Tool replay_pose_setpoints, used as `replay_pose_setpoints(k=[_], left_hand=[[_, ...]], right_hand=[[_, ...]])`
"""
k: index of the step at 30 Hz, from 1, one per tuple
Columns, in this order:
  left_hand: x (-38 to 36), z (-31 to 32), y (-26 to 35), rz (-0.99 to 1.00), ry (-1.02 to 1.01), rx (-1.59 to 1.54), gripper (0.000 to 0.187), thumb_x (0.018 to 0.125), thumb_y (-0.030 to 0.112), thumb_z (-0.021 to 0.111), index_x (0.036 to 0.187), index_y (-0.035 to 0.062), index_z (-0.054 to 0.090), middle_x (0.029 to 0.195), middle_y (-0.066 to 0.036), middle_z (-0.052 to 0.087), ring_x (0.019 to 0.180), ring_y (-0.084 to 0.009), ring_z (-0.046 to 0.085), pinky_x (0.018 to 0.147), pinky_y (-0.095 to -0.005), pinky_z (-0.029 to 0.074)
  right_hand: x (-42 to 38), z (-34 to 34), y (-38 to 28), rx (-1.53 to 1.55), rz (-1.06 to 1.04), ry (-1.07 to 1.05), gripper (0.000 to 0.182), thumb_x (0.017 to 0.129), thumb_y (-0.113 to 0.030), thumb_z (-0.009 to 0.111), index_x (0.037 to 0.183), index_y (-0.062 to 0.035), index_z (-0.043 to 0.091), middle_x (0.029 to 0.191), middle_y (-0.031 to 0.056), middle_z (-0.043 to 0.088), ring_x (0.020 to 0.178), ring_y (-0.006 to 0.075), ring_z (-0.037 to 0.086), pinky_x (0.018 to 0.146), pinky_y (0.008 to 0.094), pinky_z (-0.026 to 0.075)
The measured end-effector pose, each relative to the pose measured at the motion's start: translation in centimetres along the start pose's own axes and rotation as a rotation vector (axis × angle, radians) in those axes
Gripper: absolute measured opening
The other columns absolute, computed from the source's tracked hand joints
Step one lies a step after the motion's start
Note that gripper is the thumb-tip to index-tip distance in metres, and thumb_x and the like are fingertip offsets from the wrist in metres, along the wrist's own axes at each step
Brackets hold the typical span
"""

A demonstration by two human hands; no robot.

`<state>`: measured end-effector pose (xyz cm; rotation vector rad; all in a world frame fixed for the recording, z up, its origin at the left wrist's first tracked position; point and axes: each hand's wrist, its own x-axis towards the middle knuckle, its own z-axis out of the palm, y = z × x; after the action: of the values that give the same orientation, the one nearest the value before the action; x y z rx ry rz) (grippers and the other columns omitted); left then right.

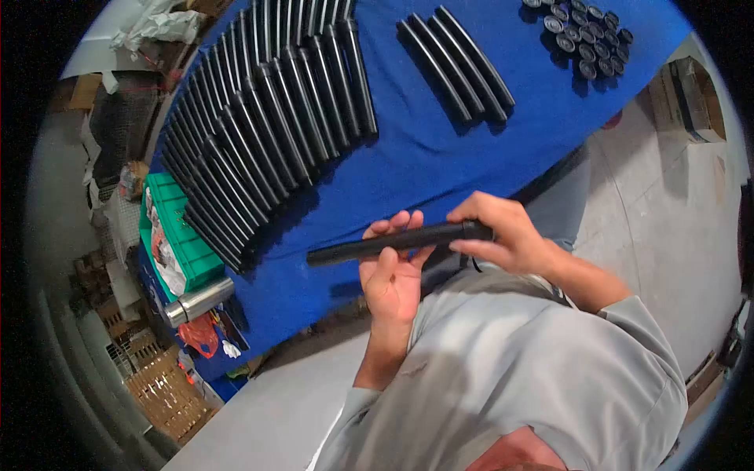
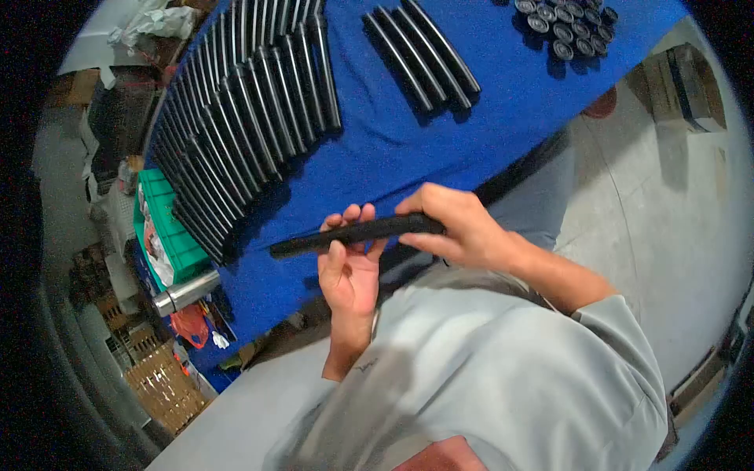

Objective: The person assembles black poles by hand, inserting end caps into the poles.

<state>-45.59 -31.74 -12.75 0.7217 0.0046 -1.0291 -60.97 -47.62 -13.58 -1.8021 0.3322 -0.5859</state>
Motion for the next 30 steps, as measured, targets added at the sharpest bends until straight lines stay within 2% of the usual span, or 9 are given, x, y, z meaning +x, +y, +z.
replay_pose_setpoints(k=[3, 9, 13, 16, 20, 23, 24, 27, 30], left_hand=[[0.3, -2.0, 0.7, -0.025, -0.031, -0.032, 0.025, 0.098, 0.005, 0.064, 0.123, 0.0083, 0.061, 0.123, -0.017, 0.069, 0.129, -0.0381, 0.06, 0.104, -0.0621, 0.054], [0.4, -1.9, 1.5, 0.057, -0.125, 0.078, 0.026, 0.097, 0.003, 0.065, 0.122, 0.0086, 0.059, 0.12, -0.018, 0.069, 0.124, -0.0386, 0.063, 0.098, -0.0622, 0.058], [-0.1, -1.4, 1.0, 0.104, -0.099, 0.057, 0.027, 0.098, 0.003, 0.064, 0.123, 0.0082, 0.058, 0.121, -0.018, 0.068, 0.124, -0.0391, 0.063, 0.099, -0.0615, 0.058], [0.1, -1.5, 1.0, 0.089, -0.108, 0.04, 0.026, 0.098, 0.004, 0.064, 0.123, 0.0081, 0.058, 0.123, -0.019, 0.068, 0.124, -0.039, 0.063, 0.1, -0.0611, 0.057], [0.4, -0.1, 1.3, -0.004, 0.033, 0.044, 0.025, 0.098, 0.005, 0.065, 0.122, 0.0079, 0.059, 0.123, -0.02, 0.068, 0.122, -0.0384, 0.065, 0.1, -0.0589, 0.057], [0.7, -2.2, 1.3, -0.02, 0.008, 0.052, 0.024, 0.098, 0.006, 0.065, 0.121, 0.0077, 0.059, 0.121, -0.02, 0.069, 0.12, -0.038, 0.066, 0.098, -0.0572, 0.059], [0.8, -2.3, 1.4, -0.027, 0.005, 0.059, 0.022, 0.098, 0.007, 0.065, 0.119, 0.0078, 0.058, 0.117, -0.019, 0.071, 0.119, -0.0385, 0.066, 0.097, -0.057, 0.059], [0.7, -1.6, 1.5, -0.008, -0.003, 0.117, 0.021, 0.099, 0.006, 0.065, 0.118, 0.008, 0.058, 0.116, -0.019, 0.071, 0.118, -0.0395, 0.066, 0.095, -0.0569, 0.06], [0.5, -1.6, 1.2, 0.03, -0.004, 0.162, 0.022, 0.099, 0.005, 0.063, 0.12, 0.0082, 0.056, 0.118, -0.019, 0.069, 0.119, -0.0391, 0.066, 0.095, -0.0561, 0.061]], right_hand=[[-0.3, 0.1, -0.2, -0.001, -0.08, -0.019, 0.041, 0.083, -0.012, 0.083, 0.117, 0.0003, 0.064, 0.105, 0.0185, 0.067, 0.095, 0.0354, 0.068, 0.08, 0.0418, 0.055], [0.3, 0.0, -1.0, 0.534, 0.559, -0.195, 0.033, 0.09, -0.016, 0.08, 0.114, 0.0017, 0.066, 0.074, 0.0056, 0.069, 0.066, 0.0098, 0.065, 0.059, 0.0277, 0.053], [0.0, 0.7, -1.1, 0.492, 0.419, -0.09, 0.026, 0.091, -0.012, 0.077, 0.111, 0.0014, 0.067, 0.065, 0.0026, 0.066, 0.059, 0.0079, 0.064, 0.054, 0.0259, 0.052], [0.1, 0.5, -1.1, 0.494, 0.468, -0.114, 0.025, 0.089, -0.012, 0.078, 0.109, 0.0, 0.068, 0.072, 0.0078, 0.069, 0.064, 0.0144, 0.068, 0.059, 0.0286, 0.053], [0.2, 0.5, 0.0, -0.076, -0.131, -0.025, 0.038, 0.084, -0.009, 0.08, 0.118, -0.0019, 0.066, 0.094, 0.015, 0.068, 0.078, 0.0299, 0.069, 0.062, 0.0382, 0.053], [-0.5, 0.9, 0.5, -0.098, -0.096, -0.073, 0.04, 0.084, -0.011, 0.081, 0.12, -0.0034, 0.065, 0.099, 0.0168, 0.066, 0.083, 0.0346, 0.066, 0.062, 0.0383, 0.053], [-0.1, 0.4, -0.6, -0.078, -0.035, -0.108, 0.038, 0.087, -0.016, 0.078, 0.119, -0.0018, 0.064, 0.093, 0.0174, 0.066, 0.082, 0.0354, 0.067, 0.071, 0.0452, 0.053], [0.5, -0.2, -1.9, 0.201, 0.301, -0.178, 0.035, 0.087, -0.018, 0.078, 0.115, 0.0001, 0.067, 0.091, 0.0182, 0.069, 0.081, 0.0338, 0.068, 0.071, 0.043, 0.053], [0.4, 0.1, -1.6, 0.143, 0.264, -0.156, 0.033, 0.088, -0.017, 0.078, 0.113, 0.0008, 0.069, 0.088, 0.0184, 0.07, 0.078, 0.0325, 0.069, 0.07, 0.0413, 0.052]])
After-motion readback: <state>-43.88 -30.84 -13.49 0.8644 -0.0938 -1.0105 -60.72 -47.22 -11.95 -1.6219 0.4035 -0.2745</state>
